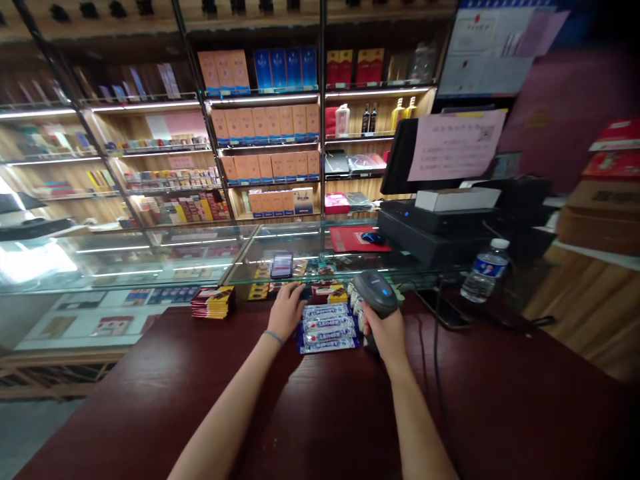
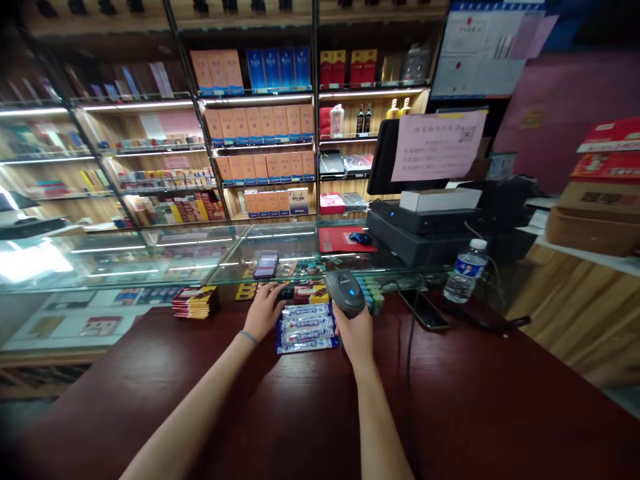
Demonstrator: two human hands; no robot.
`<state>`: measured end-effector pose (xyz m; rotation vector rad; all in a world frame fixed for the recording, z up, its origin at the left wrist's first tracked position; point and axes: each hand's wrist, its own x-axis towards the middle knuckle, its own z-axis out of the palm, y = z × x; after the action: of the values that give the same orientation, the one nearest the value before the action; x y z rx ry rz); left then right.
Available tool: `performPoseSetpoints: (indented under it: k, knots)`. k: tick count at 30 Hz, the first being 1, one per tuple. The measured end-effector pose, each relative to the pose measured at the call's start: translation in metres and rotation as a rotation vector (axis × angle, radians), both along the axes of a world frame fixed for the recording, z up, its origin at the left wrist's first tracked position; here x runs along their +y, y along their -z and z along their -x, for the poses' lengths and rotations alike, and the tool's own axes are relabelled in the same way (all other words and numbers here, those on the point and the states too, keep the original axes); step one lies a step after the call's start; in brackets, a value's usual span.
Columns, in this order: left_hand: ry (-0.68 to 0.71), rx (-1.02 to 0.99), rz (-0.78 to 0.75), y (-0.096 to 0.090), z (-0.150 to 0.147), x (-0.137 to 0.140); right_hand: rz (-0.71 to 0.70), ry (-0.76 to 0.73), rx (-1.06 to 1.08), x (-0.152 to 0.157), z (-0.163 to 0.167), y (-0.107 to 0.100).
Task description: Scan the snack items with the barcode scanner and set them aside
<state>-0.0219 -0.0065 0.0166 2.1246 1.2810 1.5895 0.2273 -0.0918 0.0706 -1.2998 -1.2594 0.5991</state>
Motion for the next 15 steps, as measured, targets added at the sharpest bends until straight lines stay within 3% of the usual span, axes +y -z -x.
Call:
performPoseSetpoints:
  k: [3,9,12,15]
  knots:
    - [0.149,-0.143,0.088,0.002,-0.036,0.003,0.024,0.023,0.185,0.000,-0.006,-0.004]
    - [0.321,-0.295,0.182,0.006,-0.075,0.013,0.047,0.052,0.213,0.000,-0.017,-0.006]
    - [0.304,-0.268,0.152,0.010,-0.083,0.023,0.042,0.050,0.271,0.001,-0.019,-0.004]
    - [0.171,0.013,0.116,0.011,-0.088,0.030,0.033,0.051,0.297,0.003,-0.020,-0.002]
